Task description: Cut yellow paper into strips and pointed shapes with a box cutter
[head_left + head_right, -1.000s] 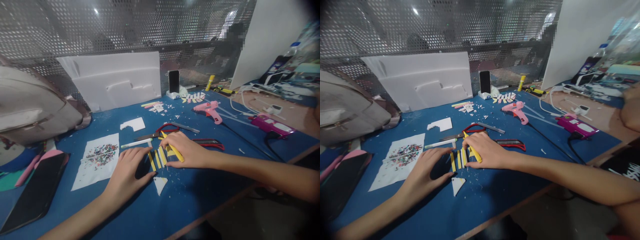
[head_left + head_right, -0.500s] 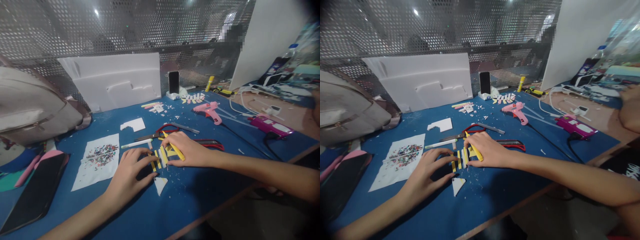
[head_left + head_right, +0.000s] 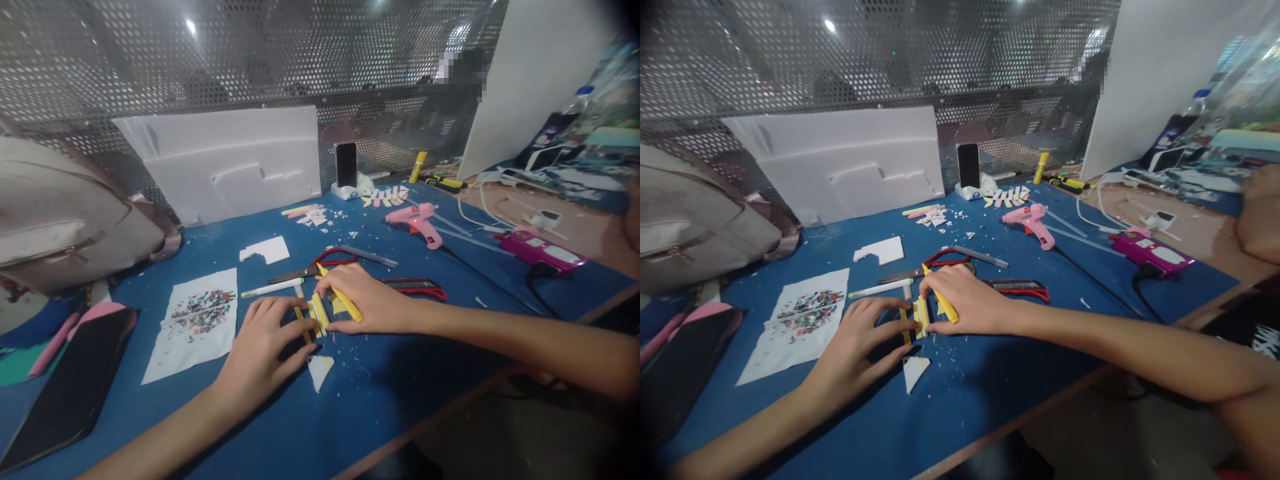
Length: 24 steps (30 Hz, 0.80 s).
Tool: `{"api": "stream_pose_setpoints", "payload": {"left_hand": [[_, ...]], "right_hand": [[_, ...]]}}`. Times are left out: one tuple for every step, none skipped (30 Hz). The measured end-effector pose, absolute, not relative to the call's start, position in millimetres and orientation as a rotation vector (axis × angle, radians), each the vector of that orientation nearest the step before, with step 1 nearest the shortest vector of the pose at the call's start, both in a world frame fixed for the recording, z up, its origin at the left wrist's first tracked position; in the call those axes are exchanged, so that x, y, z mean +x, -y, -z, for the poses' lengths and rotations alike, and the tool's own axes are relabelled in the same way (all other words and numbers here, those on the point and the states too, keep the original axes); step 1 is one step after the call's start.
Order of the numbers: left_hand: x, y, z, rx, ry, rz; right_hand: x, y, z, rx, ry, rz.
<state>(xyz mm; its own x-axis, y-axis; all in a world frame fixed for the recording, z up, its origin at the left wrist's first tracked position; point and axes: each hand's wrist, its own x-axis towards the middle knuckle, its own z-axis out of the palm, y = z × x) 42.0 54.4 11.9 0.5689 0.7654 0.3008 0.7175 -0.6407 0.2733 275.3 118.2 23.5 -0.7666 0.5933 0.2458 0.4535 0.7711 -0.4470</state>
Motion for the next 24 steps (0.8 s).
{"api": "stream_pose_setpoints", "payload": {"left_hand": [[42.0, -54.4, -11.7, 2.679, -1.267, -0.597], [41.9, -54.5, -11.4, 2.683, -1.266, -0.593], [41.8, -54.6, -11.1, 2.688, -1.264, -0.589], [41.7, -54.8, -10.9, 2.692, -1.261, -0.586], [41.7, -54.9, -10.8, 2.696, -1.259, -0.582], [41.7, -55.1, -10.8, 2.7, -1.258, -0.581], [41.8, -55.1, -10.9, 2.703, -1.257, -0.58], [41.9, -55.2, -11.1, 2.706, -1.258, -0.581], [42.0, -55.1, -11.4, 2.708, -1.259, -0.581], [42.2, -55.1, -11.6, 2.709, -1.259, -0.582], [42.3, -55.0, -11.7, 2.711, -1.258, -0.583], [42.4, -55.0, -11.8, 2.712, -1.257, -0.586], [42.5, -55.0, -11.8, 2.712, -1.256, -0.591], [42.7, -55.0, -11.7, 2.711, -1.255, -0.598], [42.9, -55.1, -11.7, 2.712, -1.253, -0.608], [43.1, -55.2, -11.6, 2.712, -1.252, -0.617], [43.4, -55.4, -11.6, 2.713, -1.25, -0.624], [43.7, -55.5, -11.7, 2.715, -1.246, -0.628], [43.9, -55.6, -11.7, 2.717, -1.243, -0.628], [44.1, -55.7, -11.8, 2.719, -1.24, -0.625], [44.2, -55.6, -11.8, 2.721, -1.238, -0.62], [44.2, -55.5, -11.8, 2.724, -1.236, -0.615], [44.0, -55.3, -11.8, 2.726, -1.234, -0.61], [43.7, -55.0, -11.7, 2.729, -1.233, -0.607]], "right_hand": [[275.1, -118.2, -23.5, -0.801, 2.589, -0.523], [275.0, -118.2, -23.8, -0.806, 2.586, -0.53], [275.0, -118.2, -24.1, -0.812, 2.583, -0.538], [275.2, -118.3, -24.6, -0.822, 2.579, -0.545], [275.6, -118.5, -25.1, -0.833, 2.574, -0.553], [276.2, -118.8, -25.6, -0.845, 2.568, -0.559], [277.2, -119.2, -26.2, -0.856, 2.561, -0.564], [278.4, -119.7, -26.7, -0.865, 2.555, -0.568], [279.8, -120.2, -27.1, -0.874, 2.549, -0.571], [281.2, -120.6, -27.4, -0.88, 2.543, -0.572], [282.6, -120.9, -27.7, -0.885, 2.54, -0.572], [283.7, -121.1, -27.8, -0.886, 2.539, -0.572], [284.4, -121.1, -27.8, -0.883, 2.541, -0.571], [284.7, -120.9, -27.6, -0.875, 2.546, -0.57], [284.6, -120.7, -27.3, -0.863, 2.553, -0.568], [284.0, -120.4, -26.8, -0.849, 2.56, -0.565], [283.0, -120.2, -26.2, -0.836, 2.566, -0.562], [281.9, -120.0, -25.5, -0.826, 2.57, -0.559], [280.6, -119.8, -24.8, -0.818, 2.573, -0.555], [279.5, -119.8, -24.1, -0.812, 2.576, -0.553], [278.5, -119.8, -23.4, -0.807, 2.578, -0.552], [277.7, -119.9, -22.9, -0.803, 2.579, -0.551], [277.1, -120.0, -22.4, -0.799, 2.58, -0.549], [276.7, -120.1, -22.1, -0.795, 2.581, -0.547]]}}
